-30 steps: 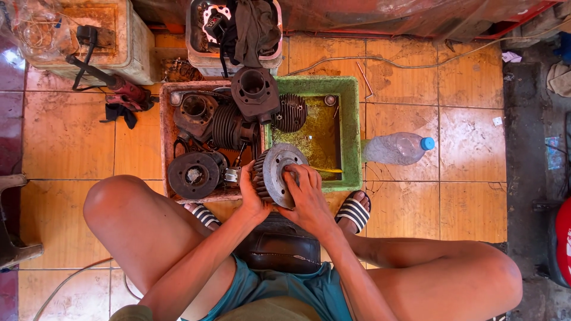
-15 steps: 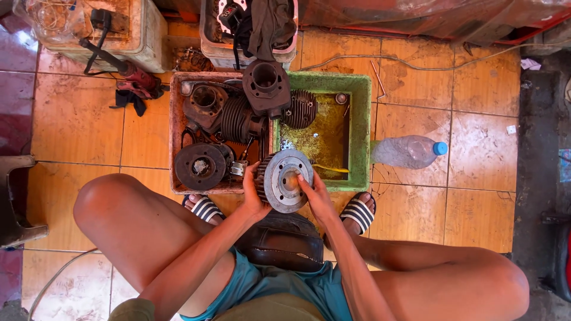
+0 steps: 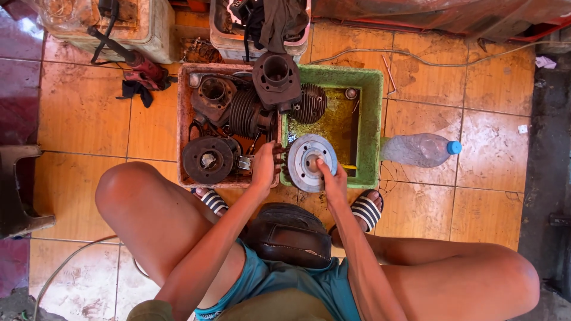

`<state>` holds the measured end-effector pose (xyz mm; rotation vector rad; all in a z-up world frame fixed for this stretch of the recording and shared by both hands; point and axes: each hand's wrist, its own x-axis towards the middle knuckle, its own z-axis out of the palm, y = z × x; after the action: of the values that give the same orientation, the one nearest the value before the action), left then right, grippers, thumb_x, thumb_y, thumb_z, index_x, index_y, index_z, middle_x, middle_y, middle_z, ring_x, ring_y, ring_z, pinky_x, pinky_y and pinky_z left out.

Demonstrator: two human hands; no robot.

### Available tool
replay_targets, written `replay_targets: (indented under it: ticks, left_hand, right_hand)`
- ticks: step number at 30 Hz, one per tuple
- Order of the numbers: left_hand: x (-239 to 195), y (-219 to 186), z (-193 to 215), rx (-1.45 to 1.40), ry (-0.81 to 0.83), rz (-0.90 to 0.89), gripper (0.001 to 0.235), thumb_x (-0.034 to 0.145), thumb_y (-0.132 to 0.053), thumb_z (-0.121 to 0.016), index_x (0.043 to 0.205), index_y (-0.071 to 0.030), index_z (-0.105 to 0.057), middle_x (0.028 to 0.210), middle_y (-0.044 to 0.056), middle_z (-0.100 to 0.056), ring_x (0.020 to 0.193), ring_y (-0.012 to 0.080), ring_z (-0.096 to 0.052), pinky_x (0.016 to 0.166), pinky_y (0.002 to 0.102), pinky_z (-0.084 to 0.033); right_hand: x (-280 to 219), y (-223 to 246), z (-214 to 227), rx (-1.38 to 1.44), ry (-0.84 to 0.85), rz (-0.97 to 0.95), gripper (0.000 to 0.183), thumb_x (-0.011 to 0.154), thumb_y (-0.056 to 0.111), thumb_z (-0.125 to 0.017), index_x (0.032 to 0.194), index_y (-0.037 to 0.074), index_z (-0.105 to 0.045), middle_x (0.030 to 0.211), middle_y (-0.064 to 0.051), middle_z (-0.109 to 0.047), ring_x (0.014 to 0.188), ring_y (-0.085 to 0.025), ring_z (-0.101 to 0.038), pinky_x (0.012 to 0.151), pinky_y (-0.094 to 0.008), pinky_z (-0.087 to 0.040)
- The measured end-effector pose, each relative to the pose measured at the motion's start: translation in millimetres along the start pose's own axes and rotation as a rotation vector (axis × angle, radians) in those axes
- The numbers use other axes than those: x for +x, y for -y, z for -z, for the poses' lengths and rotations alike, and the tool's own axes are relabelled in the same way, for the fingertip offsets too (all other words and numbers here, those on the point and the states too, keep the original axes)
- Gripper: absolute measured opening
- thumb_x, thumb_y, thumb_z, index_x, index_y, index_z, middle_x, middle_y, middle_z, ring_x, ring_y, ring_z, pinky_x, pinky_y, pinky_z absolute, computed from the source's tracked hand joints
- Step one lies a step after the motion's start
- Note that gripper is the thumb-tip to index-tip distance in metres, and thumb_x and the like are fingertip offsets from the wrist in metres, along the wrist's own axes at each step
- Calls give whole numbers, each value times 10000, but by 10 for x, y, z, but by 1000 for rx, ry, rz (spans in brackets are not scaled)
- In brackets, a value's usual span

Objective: Cleaning a motorcycle engine cylinder head with a brush, solvent, and cloth

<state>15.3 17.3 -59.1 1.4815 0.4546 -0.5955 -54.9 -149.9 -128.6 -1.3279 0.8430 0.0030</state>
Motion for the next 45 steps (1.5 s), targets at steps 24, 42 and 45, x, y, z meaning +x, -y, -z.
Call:
replay_targets:
  ticks: [24,42,45]
  left_hand:
    - [832,832,361,454,-38,36,785,1067,-488,-356,1548,117,-212,1597,345,-231,1503,478,-218,1227,591,-263]
    - [695,715,250,468,-56,7,781,959,-531,-553,1499,6,-380,1439,308,-499,1370,450,-467,1103,557,-453]
    - [789,911,235,516,-64,40,807,923,-603,-586,1470,-25,-453,1407,280,-553,1348,413,-509,1072,534,-487]
  right_hand:
    - [523,-543,-519,-185,246,237,715,836,219,-913,1435,6,-585,1335,-249,-649,1286,-303,-587,1106,-477,-469]
    - [732,-960,-387,-182,202,109,831,756,259,-971,1440,13,-568,1360,-218,-627,1333,-291,-544,1128,-463,-428]
    - [635,-816,-345,-250,219,94,860,761,280,-952,1464,3,-542,1398,-249,-597,1363,-341,-526,1152,-474,-415]
